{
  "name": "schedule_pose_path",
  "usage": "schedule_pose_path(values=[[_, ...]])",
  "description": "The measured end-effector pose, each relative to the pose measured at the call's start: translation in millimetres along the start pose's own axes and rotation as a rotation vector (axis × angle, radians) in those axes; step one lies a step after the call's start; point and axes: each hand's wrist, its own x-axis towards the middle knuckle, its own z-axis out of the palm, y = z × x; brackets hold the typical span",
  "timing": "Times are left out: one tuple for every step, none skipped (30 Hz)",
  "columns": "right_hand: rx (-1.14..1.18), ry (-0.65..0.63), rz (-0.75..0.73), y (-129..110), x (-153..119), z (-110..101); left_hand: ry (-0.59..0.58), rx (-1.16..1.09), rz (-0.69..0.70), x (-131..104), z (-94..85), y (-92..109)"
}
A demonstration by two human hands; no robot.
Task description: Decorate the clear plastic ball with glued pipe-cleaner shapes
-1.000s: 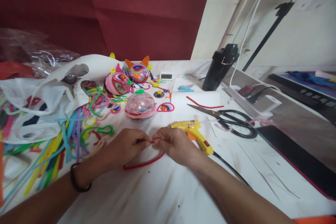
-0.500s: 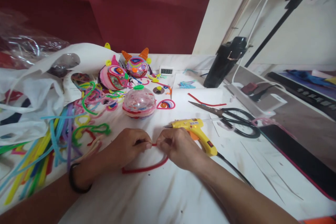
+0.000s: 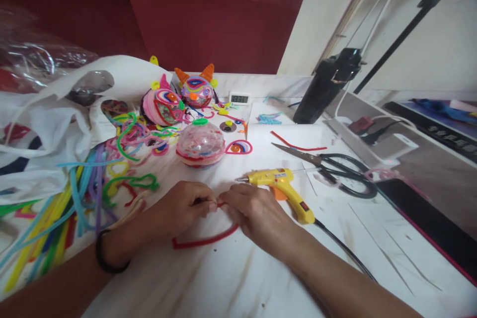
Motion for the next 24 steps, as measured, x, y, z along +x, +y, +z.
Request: schedule_pose_path(values=[[-0.047, 0.0, -0.022, -0.1, 0.0, 0.9, 0.001, 0.0, 0.001, 0.1, 0.0, 0.3], [-0.093, 0.001, -0.042, -0.2, 0.0, 1.8, -0.003, -0.001, 0.001, 0.2, -0.1, 0.7], [-0.136, 0.002, -0.062, -0.1, 0.0, 2.5, -0.006, -0.004, 0.002, 0.3, -0.2, 1.3], [-0.172, 0.002, -0.082, 0.0, 0.0, 3.1, -0.009, -0.005, 0.0, 0.3, -0.2, 1.9], [-0.198, 0.002, -0.099, 0.1, -0.1, 3.7, -0.011, -0.006, -0.004, 0.2, -0.3, 2.5], [-0.219, 0.002, -0.113, 0.2, -0.1, 4.2, -0.014, -0.007, -0.008, 0.0, -0.5, 3.1], [-0.233, 0.001, -0.125, 0.2, -0.3, 4.8, -0.016, -0.006, -0.01, -0.3, -0.6, 3.7], [-0.243, 0.003, -0.134, 0.1, -0.4, 5.5, -0.019, -0.005, -0.008, -0.7, -0.8, 4.1], [-0.249, 0.005, -0.139, -0.1, -0.6, 6.3, -0.021, -0.002, -0.005, -1.0, -0.9, 4.4], [-0.252, 0.007, -0.141, -0.5, -0.8, 7.0, -0.024, 0.005, -0.003, -1.3, -1.0, 4.5], [-0.253, 0.005, -0.141, -0.8, -0.9, 7.7, -0.024, 0.011, 0.003, -1.5, -1.0, 4.5], [-0.253, 0.0, -0.137, -1.2, -0.9, 8.0, -0.024, 0.017, 0.008, -1.6, -1.0, 4.5], [-0.252, -0.006, -0.13, -1.4, -0.9, 8.0, -0.024, 0.021, 0.01, -1.7, -1.0, 4.3], [-0.248, -0.013, -0.122, -1.5, -0.7, 7.5, -0.024, 0.021, 0.01, -1.6, -1.0, 4.1], [-0.237, -0.02, -0.112, -1.4, -0.5, 6.6, -0.025, 0.016, 0.007, -1.6, -1.0, 3.7], [-0.214, -0.028, -0.097, -1.2, -0.3, 5.4, -0.025, 0.008, 0.003, -1.5, -1.1, 3.4], [-0.177, -0.034, -0.079, -0.9, -0.1, 3.9, -0.026, 0.0, -0.004, -1.5, -1.1, 3.0], [-0.128, -0.037, -0.058, -0.6, -0.1, 2.5, -0.025, -0.009, -0.013, -1.5, -1.3, 2.5], [-0.076, -0.037, -0.031, -0.4, -0.2, 1.2, -0.022, -0.015, -0.021, -1.7, -1.4, 2.2], [-0.027, -0.033, 0.001, -0.4, -0.4, 0.3, -0.02, -0.017, -0.029, -1.9, -1.7, 1.9], [0.01, -0.024, 0.036, -0.5, -0.8, -0.2, -0.014, -0.016, -0.038, -2.3, -2.0, 1.8], [0.034, -0.012, 0.07, -0.7, -1.1, -0.1, -0.007, -0.017, -0.049, -2.7, -2.4, 1.8], [0.045, -0.002, 0.106, -1.1, -1.4, 0.3, -0.004, -0.02, -0.063, -3.2, -2.7, 1.9], [0.051, 0.008, 0.141, -1.5, -1.6, 0.9, 0.0, -0.024, -0.078, -3.7, -2.9, 2.1]])
